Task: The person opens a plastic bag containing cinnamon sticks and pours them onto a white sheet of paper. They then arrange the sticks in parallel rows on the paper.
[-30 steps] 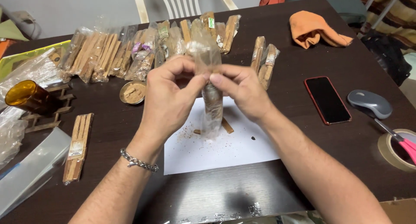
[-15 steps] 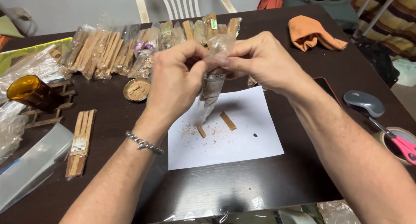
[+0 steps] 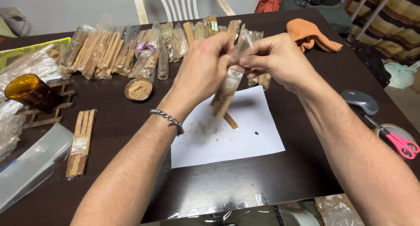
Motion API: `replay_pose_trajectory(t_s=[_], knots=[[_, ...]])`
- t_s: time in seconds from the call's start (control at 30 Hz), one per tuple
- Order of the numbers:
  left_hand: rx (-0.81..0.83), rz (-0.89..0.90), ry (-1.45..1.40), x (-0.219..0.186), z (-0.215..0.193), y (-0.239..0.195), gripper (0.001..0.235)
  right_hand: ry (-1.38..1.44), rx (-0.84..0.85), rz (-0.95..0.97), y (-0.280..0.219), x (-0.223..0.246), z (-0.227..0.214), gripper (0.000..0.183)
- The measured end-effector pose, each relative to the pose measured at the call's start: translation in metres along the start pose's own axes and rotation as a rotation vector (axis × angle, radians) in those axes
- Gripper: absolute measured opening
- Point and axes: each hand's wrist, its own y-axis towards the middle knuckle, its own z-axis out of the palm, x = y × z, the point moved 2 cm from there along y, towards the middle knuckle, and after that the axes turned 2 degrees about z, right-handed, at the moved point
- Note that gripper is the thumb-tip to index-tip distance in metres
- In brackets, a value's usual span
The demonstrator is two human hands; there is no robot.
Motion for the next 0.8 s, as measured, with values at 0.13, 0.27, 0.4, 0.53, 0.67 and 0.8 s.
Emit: replay_pose_trajectory(t_s=[0.13, 0.27, 0.4, 0.53, 0.67, 0.8], knots=[[-0.036, 0.090, -0.109, 0.002, 0.009, 0.003, 0.019, 0.012, -0.076, 0.006, -0.008, -0.012, -0.001, 0.007], [0.006, -0.054, -0.320, 0.016, 0.023, -0.003, 0.031, 0.167, -0.222, -0.027, -0.002, -0.068, -0.003, 0.016], [0.300, -0.079, -0.271, 0.010, 0.036, -0.018, 0.055, 0.250, -0.343, -0.002, -0.025, -0.087, 0.025, 0.011], [0.385, -0.214, -0.237, 0.044, 0.052, -0.018, 0.036, 0.277, -0.405, 0.007, -0.044, -0.088, 0.037, 0.014], [0.456, -0.239, -0.082, 0.033, 0.040, -0.022, 0.031, 0.059, -0.304, -0.124, -0.058, -0.083, 0.019, 0.022], [0.661, -0.270, 0.248, 0.012, 0.032, -0.019, 0.022, -0.576, -0.242, -0.329, -0.083, -0.047, 0.001, 0.118]])
